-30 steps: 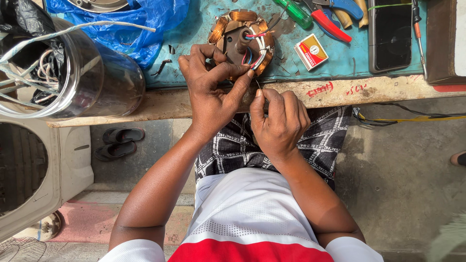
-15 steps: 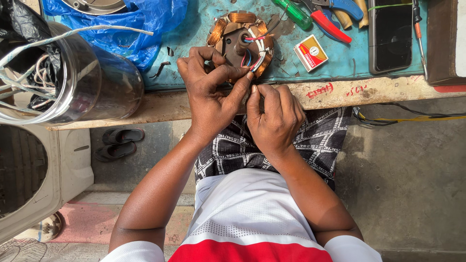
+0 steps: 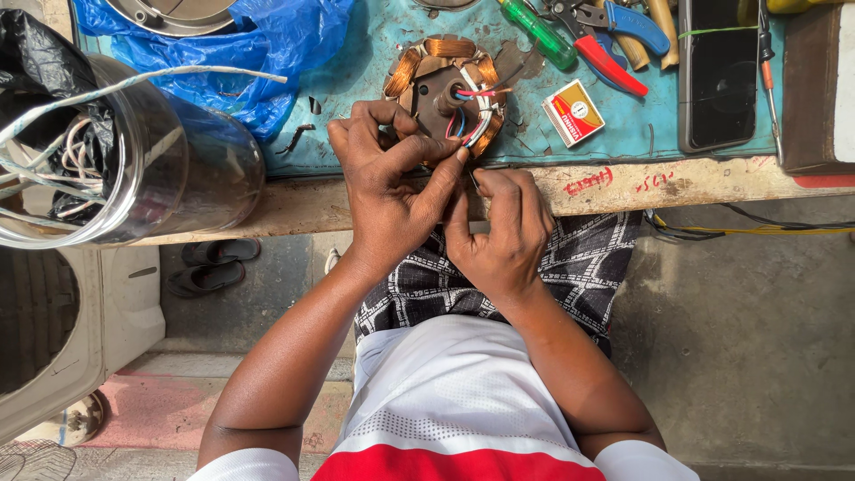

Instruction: The person sits at a low workbench rewiring the copper stator of a small electric motor, threading wire ends through the windings and positioning them. The person picks up red-handled pliers and uses them to grip and trim the wire ends on the stator.

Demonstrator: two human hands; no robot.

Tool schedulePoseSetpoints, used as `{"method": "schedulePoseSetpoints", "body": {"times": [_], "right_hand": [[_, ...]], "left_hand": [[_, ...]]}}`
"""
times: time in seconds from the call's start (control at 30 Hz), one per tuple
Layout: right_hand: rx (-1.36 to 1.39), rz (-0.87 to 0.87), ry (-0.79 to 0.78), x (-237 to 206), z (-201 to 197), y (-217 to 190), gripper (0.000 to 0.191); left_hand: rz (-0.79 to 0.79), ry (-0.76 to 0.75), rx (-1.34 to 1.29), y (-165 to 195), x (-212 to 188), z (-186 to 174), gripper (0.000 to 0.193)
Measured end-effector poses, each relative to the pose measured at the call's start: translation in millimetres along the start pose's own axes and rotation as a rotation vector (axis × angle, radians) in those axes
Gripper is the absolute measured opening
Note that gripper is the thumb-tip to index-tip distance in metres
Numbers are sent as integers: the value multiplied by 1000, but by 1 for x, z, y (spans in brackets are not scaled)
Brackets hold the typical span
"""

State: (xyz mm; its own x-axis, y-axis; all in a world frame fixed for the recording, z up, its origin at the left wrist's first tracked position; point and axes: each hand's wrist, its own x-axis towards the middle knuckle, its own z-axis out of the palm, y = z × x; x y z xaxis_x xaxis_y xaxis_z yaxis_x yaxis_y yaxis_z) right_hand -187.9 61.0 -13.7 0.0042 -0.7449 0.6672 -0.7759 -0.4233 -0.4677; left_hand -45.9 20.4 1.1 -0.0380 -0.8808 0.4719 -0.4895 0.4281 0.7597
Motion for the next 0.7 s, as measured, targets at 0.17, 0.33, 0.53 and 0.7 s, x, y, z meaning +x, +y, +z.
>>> {"method": "schedulePoseSetpoints", "body": {"times": [0.17, 0.33, 0.53, 0.7], "right_hand": [[-3, 1, -21, 0, 2, 2, 16], [-22, -1, 9, 2, 7, 3, 14], [-33, -18, 33, 5, 9, 5, 12], [-62, -58, 63, 6, 14, 7, 13]], "left_hand": [[6, -8, -3, -1, 2, -2, 17], [2, -13, -2, -2, 4, -3, 17], [0, -20, 0, -2, 6, -5, 16], [-14, -12, -8, -1, 7, -4, 17]]}}
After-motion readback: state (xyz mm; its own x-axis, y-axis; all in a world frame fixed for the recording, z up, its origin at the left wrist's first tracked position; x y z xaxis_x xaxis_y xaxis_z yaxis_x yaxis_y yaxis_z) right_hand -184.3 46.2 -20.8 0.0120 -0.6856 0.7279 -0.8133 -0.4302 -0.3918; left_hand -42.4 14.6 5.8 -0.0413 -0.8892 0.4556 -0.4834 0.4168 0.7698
